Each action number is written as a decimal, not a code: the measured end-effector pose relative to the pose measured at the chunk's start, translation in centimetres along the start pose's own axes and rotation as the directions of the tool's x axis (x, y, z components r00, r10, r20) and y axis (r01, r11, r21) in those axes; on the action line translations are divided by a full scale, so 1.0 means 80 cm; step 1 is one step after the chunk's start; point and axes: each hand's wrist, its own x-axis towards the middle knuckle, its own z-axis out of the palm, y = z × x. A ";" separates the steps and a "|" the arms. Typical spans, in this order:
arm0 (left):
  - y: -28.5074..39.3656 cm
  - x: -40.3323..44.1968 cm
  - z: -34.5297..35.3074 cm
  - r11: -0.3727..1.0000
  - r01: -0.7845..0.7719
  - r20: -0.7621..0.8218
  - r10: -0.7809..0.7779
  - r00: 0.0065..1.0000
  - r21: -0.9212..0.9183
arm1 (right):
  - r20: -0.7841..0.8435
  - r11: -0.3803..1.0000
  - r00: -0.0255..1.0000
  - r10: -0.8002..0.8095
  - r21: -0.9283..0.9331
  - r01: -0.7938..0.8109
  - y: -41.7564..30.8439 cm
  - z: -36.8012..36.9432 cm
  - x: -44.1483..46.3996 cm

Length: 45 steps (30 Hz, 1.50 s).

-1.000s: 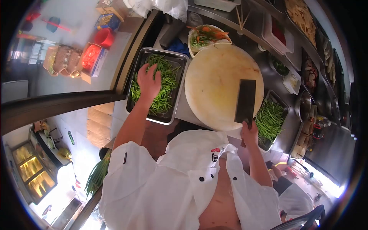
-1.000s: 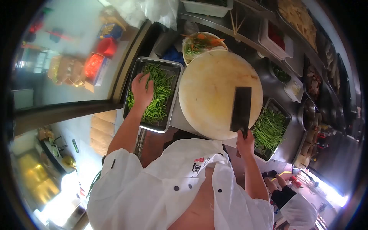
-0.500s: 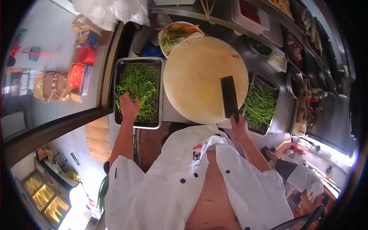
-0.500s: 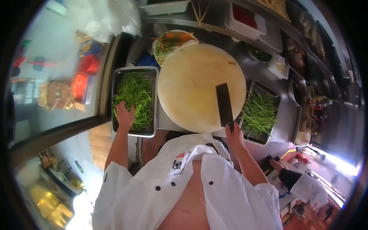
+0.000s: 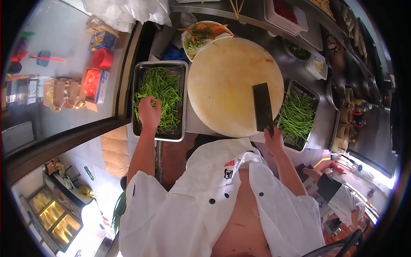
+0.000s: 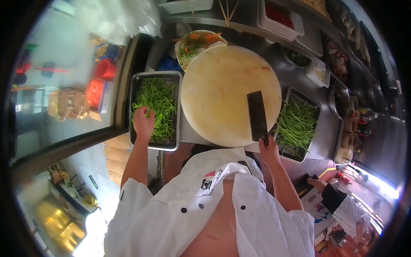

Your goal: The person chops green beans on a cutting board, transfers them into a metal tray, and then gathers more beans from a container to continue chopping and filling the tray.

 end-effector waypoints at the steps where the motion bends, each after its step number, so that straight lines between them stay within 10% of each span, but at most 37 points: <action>1: 0.001 0.006 0.003 1.000 0.027 -0.038 -0.028 0.999 -0.007 | -0.023 1.000 1.000 -0.014 0.005 0.014 -0.002 0.002 -0.002; 20: -0.020 0.022 -0.005 0.996 -0.054 0.089 0.047 0.995 0.070 | -0.004 0.998 0.998 0.058 0.035 -0.057 0.000 0.003 -0.003; 23: -0.035 0.022 -0.020 0.981 0.147 0.192 -0.121 0.974 -0.126 | -0.031 0.999 0.999 0.042 0.030 -0.041 0.003 0.005 -0.003; 31: -0.048 0.009 -0.079 0.530 0.587 0.482 -0.338 0.808 -0.612 | -0.028 0.997 0.999 0.035 0.062 -0.034 0.019 0.011 0.002; 40: -0.068 0.001 -0.080 0.170 0.653 0.575 -0.348 0.741 -0.738 | -0.009 0.994 0.997 0.082 0.068 -0.081 0.013 0.011 0.003; 45: 0.020 0.018 -0.068 0.379 0.597 0.584 -0.164 0.795 -0.707 | -0.125 0.993 0.987 -0.103 -0.062 0.096 0.017 0.010 0.002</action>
